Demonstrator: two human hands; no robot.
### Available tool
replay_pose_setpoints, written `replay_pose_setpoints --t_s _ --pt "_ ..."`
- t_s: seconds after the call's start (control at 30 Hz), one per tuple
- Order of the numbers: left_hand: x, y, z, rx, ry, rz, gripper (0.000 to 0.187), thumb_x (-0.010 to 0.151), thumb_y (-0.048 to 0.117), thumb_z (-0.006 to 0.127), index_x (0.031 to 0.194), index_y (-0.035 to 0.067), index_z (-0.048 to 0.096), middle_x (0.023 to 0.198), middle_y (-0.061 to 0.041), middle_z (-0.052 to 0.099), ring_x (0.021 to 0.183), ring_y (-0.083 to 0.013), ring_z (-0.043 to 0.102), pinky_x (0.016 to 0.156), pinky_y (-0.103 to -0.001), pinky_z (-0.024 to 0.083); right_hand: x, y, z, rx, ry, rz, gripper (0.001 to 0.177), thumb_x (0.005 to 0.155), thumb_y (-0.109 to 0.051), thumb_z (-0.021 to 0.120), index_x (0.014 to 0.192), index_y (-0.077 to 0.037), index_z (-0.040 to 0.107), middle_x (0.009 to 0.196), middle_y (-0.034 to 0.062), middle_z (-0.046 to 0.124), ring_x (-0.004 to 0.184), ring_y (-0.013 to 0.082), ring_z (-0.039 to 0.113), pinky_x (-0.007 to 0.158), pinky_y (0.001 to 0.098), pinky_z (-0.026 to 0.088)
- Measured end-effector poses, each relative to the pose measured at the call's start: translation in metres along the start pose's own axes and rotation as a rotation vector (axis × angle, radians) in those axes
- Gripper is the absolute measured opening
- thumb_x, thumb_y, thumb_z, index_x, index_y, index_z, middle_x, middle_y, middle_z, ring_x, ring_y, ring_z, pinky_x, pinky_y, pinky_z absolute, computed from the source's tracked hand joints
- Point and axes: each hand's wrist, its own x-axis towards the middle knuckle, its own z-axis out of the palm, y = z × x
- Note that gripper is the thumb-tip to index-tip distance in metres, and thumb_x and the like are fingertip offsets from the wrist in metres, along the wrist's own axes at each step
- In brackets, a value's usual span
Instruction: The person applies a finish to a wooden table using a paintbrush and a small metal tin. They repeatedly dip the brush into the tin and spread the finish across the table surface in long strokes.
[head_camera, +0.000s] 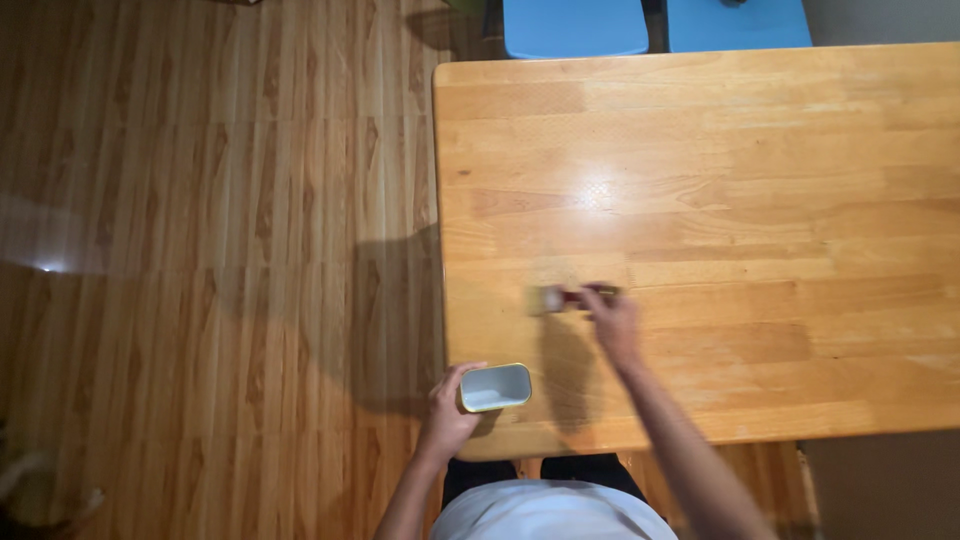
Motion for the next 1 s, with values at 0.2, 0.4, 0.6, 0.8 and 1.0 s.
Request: replay_pose_setpoints --t_s 0.2,0.4,0.6,0.8,1.0 --pt "0.015 0.014 0.005 0.094 -0.044 -0.065 0.058 0.071 0.004 0.086 0.124 0.015 0.064 0.123 -0.007 0.070 0.117 -0.0269 0.067 0.096 -0.038 0.054 -0.024 -0.044 -0.094 -0.399 0.076 -0.149 0.023 0.097 -0.020 0.069 0.112 -0.003 0.076 0.085 0.0087 0.077 0.076 0.0158 0.071 0.068 0.0306 0.055" --pt "0.029 0.029 0.017 0.099 -0.104 0.011 0.055 0.072 0.001 0.081 0.123 0.014 0.064 0.121 -0.009 0.070 0.116 -0.0277 0.068 0.096 -0.038 0.055 -0.088 -0.127 -0.104 -0.334 -0.358 -0.388 0.017 0.087 -0.011 0.074 0.104 -0.009 0.077 0.088 0.0040 0.081 0.073 0.0131 0.073 0.068 0.0275 0.058" --pt "0.034 0.038 0.032 0.068 -0.150 0.066 0.052 0.073 0.000 0.080 0.122 0.011 0.064 0.121 -0.010 0.070 0.117 -0.0298 0.067 0.098 -0.039 0.054 -0.108 -0.151 -0.044 -0.545 -0.705 -0.670 0.017 0.086 -0.014 0.075 0.102 -0.009 0.076 0.087 0.0089 0.076 0.076 0.0268 0.074 0.067 0.0386 0.057" --pt "0.033 0.039 0.036 0.067 -0.146 0.120 0.054 0.071 0.003 0.085 0.120 0.010 0.063 0.119 -0.012 0.070 0.116 -0.0315 0.066 0.097 -0.041 0.054 -0.103 -0.152 -0.036 -0.705 -0.738 -0.771 0.020 0.087 -0.018 0.074 0.104 -0.009 0.075 0.088 0.0093 0.074 0.079 0.0303 0.071 0.067 0.0424 0.055" --pt "0.032 0.034 0.039 0.051 -0.087 0.058 0.052 0.071 0.004 0.086 0.118 0.008 0.063 0.116 -0.013 0.071 0.111 -0.0316 0.069 0.093 -0.040 0.056 -0.109 -0.155 -0.043 -0.769 -0.724 -0.946 0.025 0.088 -0.017 0.072 0.110 -0.005 0.074 0.093 0.0101 0.073 0.083 0.0290 0.070 0.072 0.0422 0.055"
